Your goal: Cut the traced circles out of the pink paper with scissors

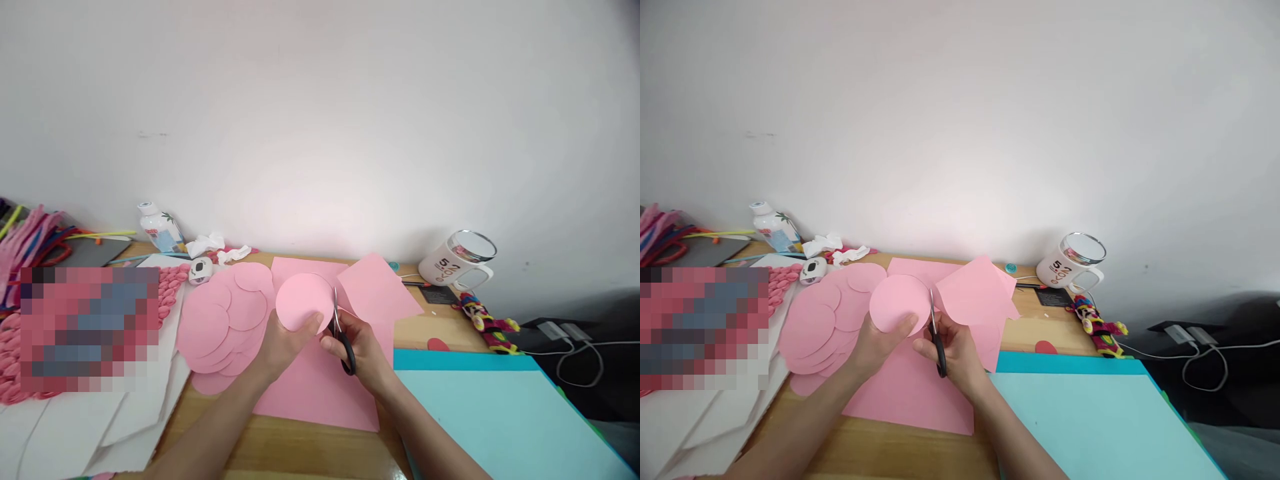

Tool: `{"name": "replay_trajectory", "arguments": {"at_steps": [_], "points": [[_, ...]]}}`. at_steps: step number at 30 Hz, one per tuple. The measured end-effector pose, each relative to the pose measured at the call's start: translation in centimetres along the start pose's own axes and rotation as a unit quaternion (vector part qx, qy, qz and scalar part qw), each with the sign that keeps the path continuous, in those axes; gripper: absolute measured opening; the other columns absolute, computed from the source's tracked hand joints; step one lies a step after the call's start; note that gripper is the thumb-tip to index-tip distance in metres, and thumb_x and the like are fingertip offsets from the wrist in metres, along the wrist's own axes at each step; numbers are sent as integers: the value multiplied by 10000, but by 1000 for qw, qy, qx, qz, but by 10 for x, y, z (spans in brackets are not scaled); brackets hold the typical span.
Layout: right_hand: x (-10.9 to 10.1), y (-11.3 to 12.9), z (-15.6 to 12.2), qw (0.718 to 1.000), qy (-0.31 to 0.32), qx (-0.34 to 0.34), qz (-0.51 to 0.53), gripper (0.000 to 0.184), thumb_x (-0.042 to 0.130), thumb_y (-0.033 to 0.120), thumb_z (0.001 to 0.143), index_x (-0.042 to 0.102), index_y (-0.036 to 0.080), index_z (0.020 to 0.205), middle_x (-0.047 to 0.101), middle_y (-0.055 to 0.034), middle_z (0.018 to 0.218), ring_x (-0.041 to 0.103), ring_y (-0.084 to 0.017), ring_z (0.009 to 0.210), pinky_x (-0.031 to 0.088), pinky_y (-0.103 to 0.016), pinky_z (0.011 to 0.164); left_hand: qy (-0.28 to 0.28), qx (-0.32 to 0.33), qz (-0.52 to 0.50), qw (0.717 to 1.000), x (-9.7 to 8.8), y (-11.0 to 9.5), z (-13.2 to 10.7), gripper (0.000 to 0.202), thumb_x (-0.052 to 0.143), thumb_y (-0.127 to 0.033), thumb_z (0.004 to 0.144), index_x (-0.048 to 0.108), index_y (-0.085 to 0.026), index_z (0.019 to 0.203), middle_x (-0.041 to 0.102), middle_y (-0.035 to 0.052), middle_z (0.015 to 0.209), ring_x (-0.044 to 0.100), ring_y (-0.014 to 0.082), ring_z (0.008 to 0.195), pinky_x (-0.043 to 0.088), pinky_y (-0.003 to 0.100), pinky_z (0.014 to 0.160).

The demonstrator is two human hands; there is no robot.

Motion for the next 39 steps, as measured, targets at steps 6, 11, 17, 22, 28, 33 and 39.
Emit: {"name": "replay_trajectory", "arguments": {"at_steps": [6, 11, 17, 22, 28, 33, 39], "points": [[0, 1, -2, 1000, -1, 9, -16, 275, 693, 365, 688, 491, 180, 712, 365, 55, 591, 289, -91, 526, 244, -222, 472, -3, -9, 3, 1000, -2, 5, 0, 350, 658, -272, 677, 642, -135, 999, 697, 76, 964, 621, 210, 926, 517, 257, 729], [1, 5, -1, 999, -5, 9, -45, 270, 654, 394, 709, 495, 178, 674, 394, 40, 592, 313, -96, 526, 252, -225, 461, -3, -6, 1, 1000, -2, 2, -1, 341, 649, -277, 681, 645, -124, 986, 696, 83, 965, 630, 206, 892, 517, 268, 731], [1, 7, -1, 997, -9, 9, -72, 273, 617, 408, 728, 485, 185, 640, 389, 40, 556, 323, -101, 512, 270, -229, 457, -8, -13, 7, 1000, -2, 0, 0, 327, 654, -274, 671, 651, -117, 958, 698, 86, 948, 641, 204, 831, 522, 268, 687], [2, 7, -1, 998, -11, 11, -62, 236, 619, 375, 717, 492, 187, 650, 401, 50, 523, 339, -98, 494, 299, -230, 458, -14, -3, 7, 1000, -3, 2, 1, 303, 648, -265, 679, 656, -124, 946, 699, 78, 939, 633, 213, 864, 520, 260, 677], [1, 5, -2, 999, -9, 22, -41, 193, 622, 325, 715, 500, 183, 667, 460, 42, 526, 379, -100, 489, 326, -232, 467, -8, 0, -2, 1000, -3, 0, 0, 298, 622, -300, 711, 654, -117, 943, 702, 62, 829, 639, 187, 772, 516, 260, 664], [1, 3, -2, 999, -8, 28, -40, 210, 622, 349, 722, 502, 182, 676, 475, 37, 528, 395, -104, 489, 344, -239, 479, -7, 7, 0, 1000, -2, -2, 1, 280, 618, -313, 714, 648, -119, 913, 694, 61, 829, 633, 189, 794, 511, 256, 668], [1, 4, -2, 999, -11, 26, -45, 227, 619, 362, 719, 494, 185, 655, 470, 39, 510, 384, -101, 475, 333, -241, 468, -8, -2, -9, 1000, -2, 0, 0, 299, 617, -316, 708, 646, -115, 927, 696, 75, 865, 632, 195, 797, 510, 265, 674]]}}
Point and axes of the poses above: each hand's wrist, its own z-axis towards the middle knuckle, its own x-axis out of the palm, y = z × x, the point moved 5 cm from there along z, towards the middle knuckle
